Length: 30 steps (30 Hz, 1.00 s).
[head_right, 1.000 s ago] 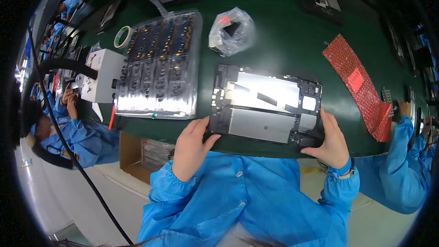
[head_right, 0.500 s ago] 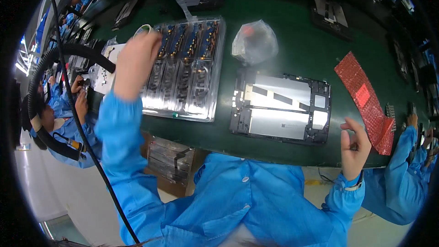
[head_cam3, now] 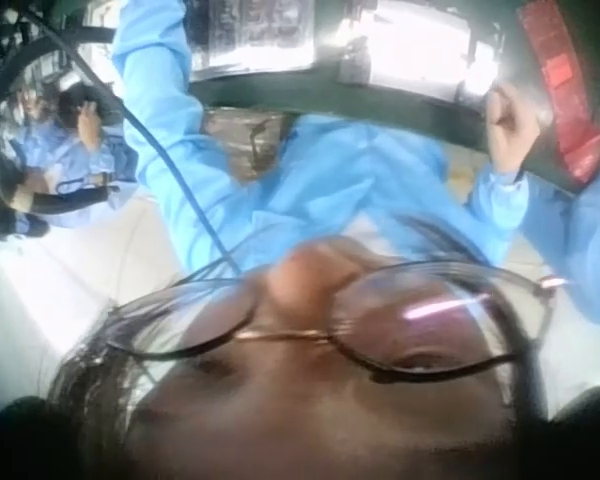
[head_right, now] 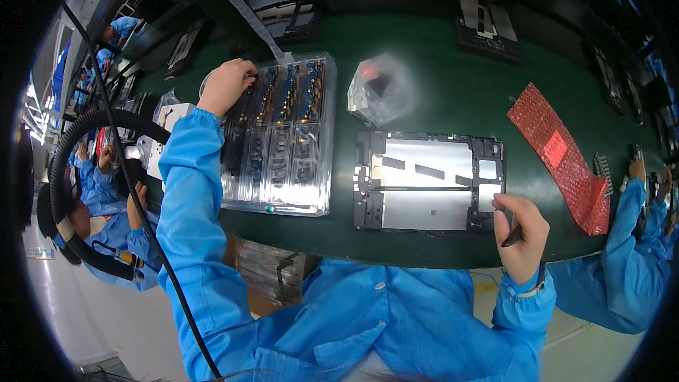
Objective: The person retrieves tablet assemblies from a conveyor belt, installs small rubber grommets and flex cables into them using tweezers and fingers, and places the assembled tablets back onto the conveyor belt.
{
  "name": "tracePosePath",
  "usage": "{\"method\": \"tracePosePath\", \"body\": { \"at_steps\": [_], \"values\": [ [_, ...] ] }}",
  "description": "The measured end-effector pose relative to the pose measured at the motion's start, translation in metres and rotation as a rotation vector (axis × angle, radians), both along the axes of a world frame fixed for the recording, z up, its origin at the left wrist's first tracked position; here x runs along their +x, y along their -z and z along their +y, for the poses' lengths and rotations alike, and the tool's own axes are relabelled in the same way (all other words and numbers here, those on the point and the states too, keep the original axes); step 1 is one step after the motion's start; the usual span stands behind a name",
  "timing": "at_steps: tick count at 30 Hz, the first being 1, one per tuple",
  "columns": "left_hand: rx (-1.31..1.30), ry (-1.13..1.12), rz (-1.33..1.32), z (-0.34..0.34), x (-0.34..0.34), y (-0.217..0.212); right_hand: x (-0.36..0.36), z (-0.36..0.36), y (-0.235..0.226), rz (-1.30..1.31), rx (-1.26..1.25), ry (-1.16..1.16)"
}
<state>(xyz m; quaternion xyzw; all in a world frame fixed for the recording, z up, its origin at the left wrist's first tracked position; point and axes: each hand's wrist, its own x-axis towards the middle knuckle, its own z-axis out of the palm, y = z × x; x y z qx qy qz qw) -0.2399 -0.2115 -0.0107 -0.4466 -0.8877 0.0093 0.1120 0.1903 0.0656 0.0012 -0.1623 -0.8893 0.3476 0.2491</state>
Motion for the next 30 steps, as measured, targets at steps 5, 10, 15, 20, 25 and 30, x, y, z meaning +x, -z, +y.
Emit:
{"method": "tracePosePath", "body": {
  "at_steps": [5,10,15,20,25,30],
  "values": [
    [0.495,0.008,0.081,-0.01,0.05,-0.052,-0.015,-0.012,-0.003,0.088,-0.02,-0.177],
    [0.721,0.385,0.251,0.03,0.178,-0.092,-0.046,-0.057,-0.002,0.162,-0.891,-0.364],
    [0.516,0.718,0.273,0.033,0.27,-0.062,-0.076,-0.084,-0.006,0.08,-1.321,-0.516],
    [0.5,0.784,0.141,0.041,0.285,-0.033,-0.065,-0.078,0.002,-0.012,-1.269,-0.318],
    [0.602,0.727,-0.229,0.055,0.281,-0.039,-0.054,-0.074,-0.006,-0.091,-1.089,-0.291],
    [0.568,0.576,-0.217,0.065,0.272,-0.04,-0.049,-0.073,-0.007,-0.003,-0.727,-0.385]
  ]
}}
